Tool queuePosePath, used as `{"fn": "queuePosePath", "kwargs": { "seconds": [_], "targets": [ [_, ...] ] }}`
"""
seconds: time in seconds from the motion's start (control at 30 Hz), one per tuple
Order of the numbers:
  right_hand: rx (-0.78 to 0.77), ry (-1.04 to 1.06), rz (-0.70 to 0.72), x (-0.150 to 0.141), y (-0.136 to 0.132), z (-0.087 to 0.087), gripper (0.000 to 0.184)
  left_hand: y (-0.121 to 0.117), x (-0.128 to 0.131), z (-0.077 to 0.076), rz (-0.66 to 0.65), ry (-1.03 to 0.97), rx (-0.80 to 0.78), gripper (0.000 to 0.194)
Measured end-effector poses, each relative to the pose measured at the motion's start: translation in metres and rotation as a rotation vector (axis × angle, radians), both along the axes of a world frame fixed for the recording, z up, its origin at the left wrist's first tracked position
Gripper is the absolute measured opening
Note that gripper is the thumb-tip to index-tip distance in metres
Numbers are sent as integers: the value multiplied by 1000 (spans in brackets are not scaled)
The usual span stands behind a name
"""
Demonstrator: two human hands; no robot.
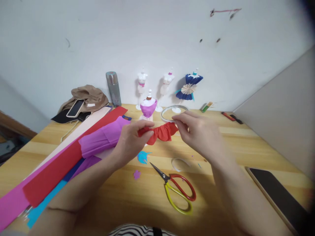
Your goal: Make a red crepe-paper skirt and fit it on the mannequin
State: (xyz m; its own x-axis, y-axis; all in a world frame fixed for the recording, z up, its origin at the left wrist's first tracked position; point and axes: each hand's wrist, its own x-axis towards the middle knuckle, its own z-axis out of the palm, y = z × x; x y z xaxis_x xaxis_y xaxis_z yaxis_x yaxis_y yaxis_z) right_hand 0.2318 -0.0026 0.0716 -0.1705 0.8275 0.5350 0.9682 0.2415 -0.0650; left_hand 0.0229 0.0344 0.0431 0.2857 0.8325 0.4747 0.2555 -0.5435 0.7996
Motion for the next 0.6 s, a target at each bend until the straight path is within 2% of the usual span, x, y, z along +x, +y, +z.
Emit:
{"fn": "queuePosePath", "kwargs": {
  "seconds": [0.13, 0.27, 0.43, 0.6],
  "targets": [
    [-75, -35, -54, -11, 21, 14, 27, 16, -6, 7, -6, -61, -41, 19],
    [-122, -67, -74, -18, 34, 22, 29, 30, -11, 4, 55, 9, 54, 19],
    [-131, -102, -93, -22, 39, 22, 31, 27, -13, 4, 127, 181, 209, 14],
    [-116, -114, -62, -21, 41, 19, 32, 23, -12, 9, 169, 256, 262, 13]
  ]
}}
